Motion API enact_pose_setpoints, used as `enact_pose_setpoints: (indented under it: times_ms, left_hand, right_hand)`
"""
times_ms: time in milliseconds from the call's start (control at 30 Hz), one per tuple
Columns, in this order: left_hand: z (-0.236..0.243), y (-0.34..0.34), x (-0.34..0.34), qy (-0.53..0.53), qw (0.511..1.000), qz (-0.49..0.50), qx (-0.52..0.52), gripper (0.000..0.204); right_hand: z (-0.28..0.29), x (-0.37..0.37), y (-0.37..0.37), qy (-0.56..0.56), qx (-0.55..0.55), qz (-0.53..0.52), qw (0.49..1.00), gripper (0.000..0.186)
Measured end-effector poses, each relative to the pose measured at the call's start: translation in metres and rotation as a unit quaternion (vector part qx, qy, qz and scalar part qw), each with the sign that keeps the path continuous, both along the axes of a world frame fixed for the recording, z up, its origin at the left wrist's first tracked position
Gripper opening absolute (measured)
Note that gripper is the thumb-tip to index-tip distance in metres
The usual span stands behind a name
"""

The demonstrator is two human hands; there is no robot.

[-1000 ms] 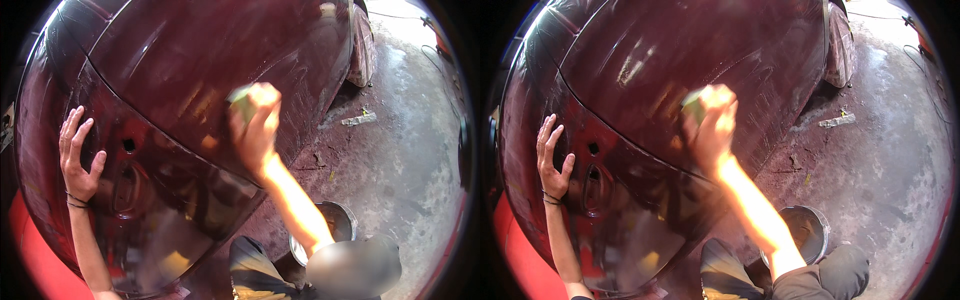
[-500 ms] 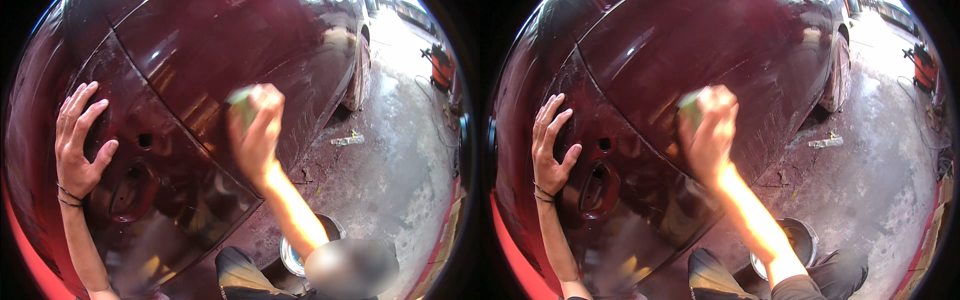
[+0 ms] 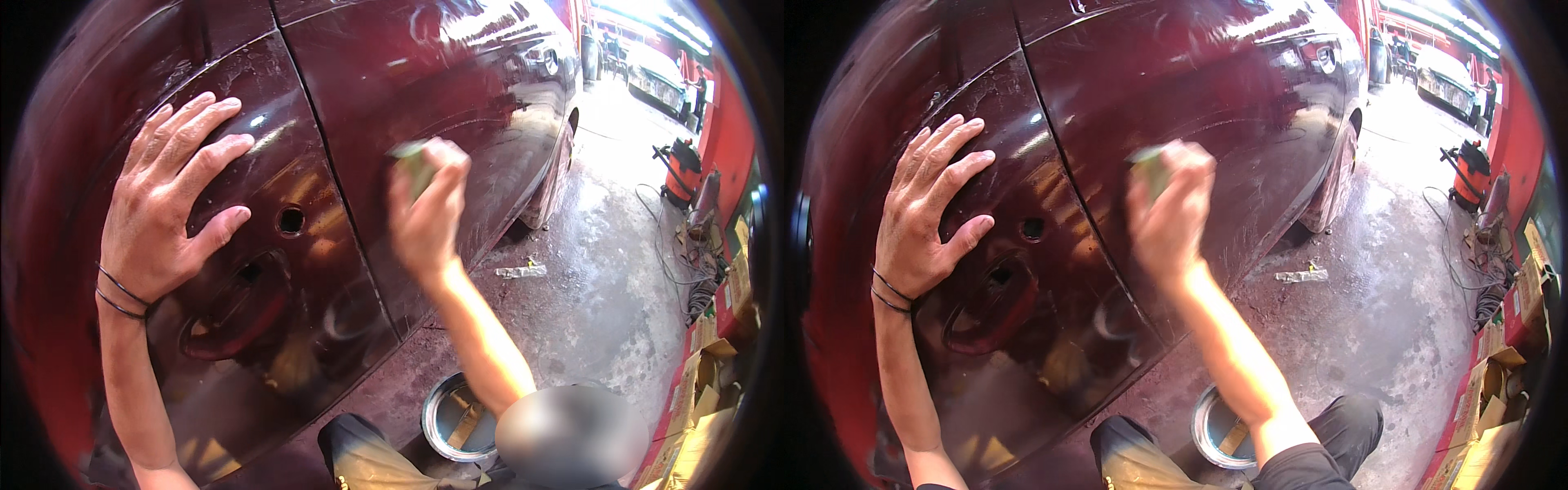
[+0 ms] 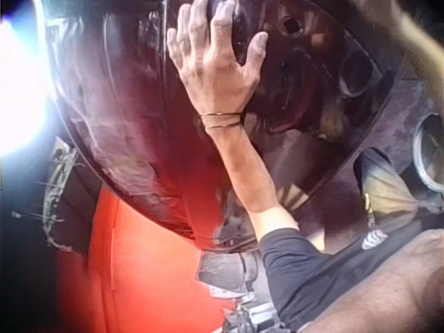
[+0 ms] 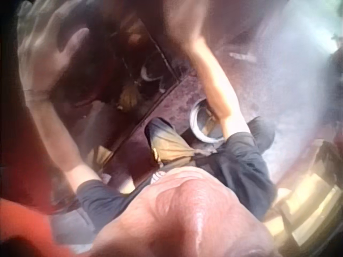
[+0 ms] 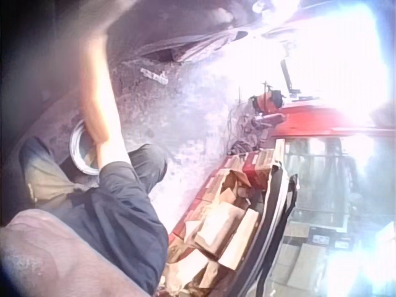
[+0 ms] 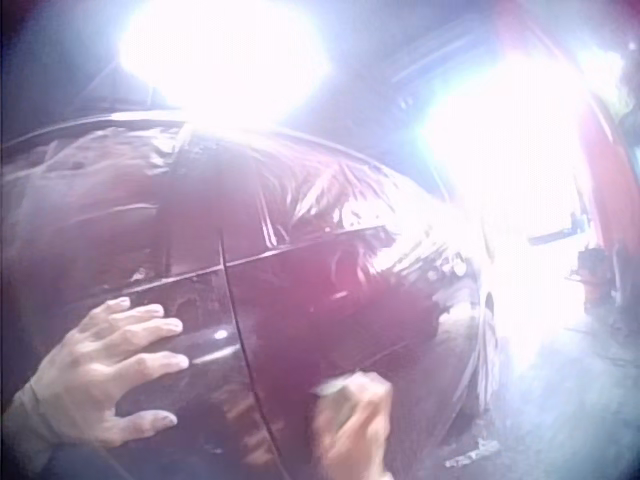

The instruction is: The person is sanding the surface of a maroon car door using a sanding block. They repeatedly dip the block into a bucket of water and rub it against the door panel to smooth the surface.

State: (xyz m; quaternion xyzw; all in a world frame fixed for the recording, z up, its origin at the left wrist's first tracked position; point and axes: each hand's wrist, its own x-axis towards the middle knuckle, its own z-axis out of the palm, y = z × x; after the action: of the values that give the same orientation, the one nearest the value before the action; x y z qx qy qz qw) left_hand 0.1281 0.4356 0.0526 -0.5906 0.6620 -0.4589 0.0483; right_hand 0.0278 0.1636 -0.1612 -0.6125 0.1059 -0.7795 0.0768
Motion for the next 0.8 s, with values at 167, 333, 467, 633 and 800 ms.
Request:
enact_pose_setpoints:
  times_ms: [167, 333, 467, 633, 800]
  left_hand:
    - [0.007, -0.001, -0.009, 0.012, 1.000, -0.019, -0.004, 0.060]
    - [-0.002, -0.008, -0.001, 0.023, 0.999, -0.038, -0.008, 0.060]
    - [0.000, 0.002, 0.002, -0.001, 1.000, -0.018, -0.008, 0.059]
    - [0.001, -0.002, 0.002, 0.001, 0.999, -0.041, -0.015, 0.057]
    - [-0.006, -0.009, 0.009, 0.012, 0.997, -0.069, -0.024, 0.055]
  right_hand:
    - [0.039, -0.021, -0.070, 0.000, 0.050, -0.024, 0.998, 0.045]
    - [0.075, -0.041, -0.147, -0.010, 0.293, -0.096, 0.951, 0.054]
    - [0.017, 0.014, 0.004, -0.004, -0.040, -0.007, 0.999, 0.051]
    - [0.030, -0.018, -0.050, 0.044, 0.006, -0.046, 0.998, 0.044]
    - [0.046, -0.044, -0.150, 0.028, 0.214, -0.054, 0.975, 0.050]
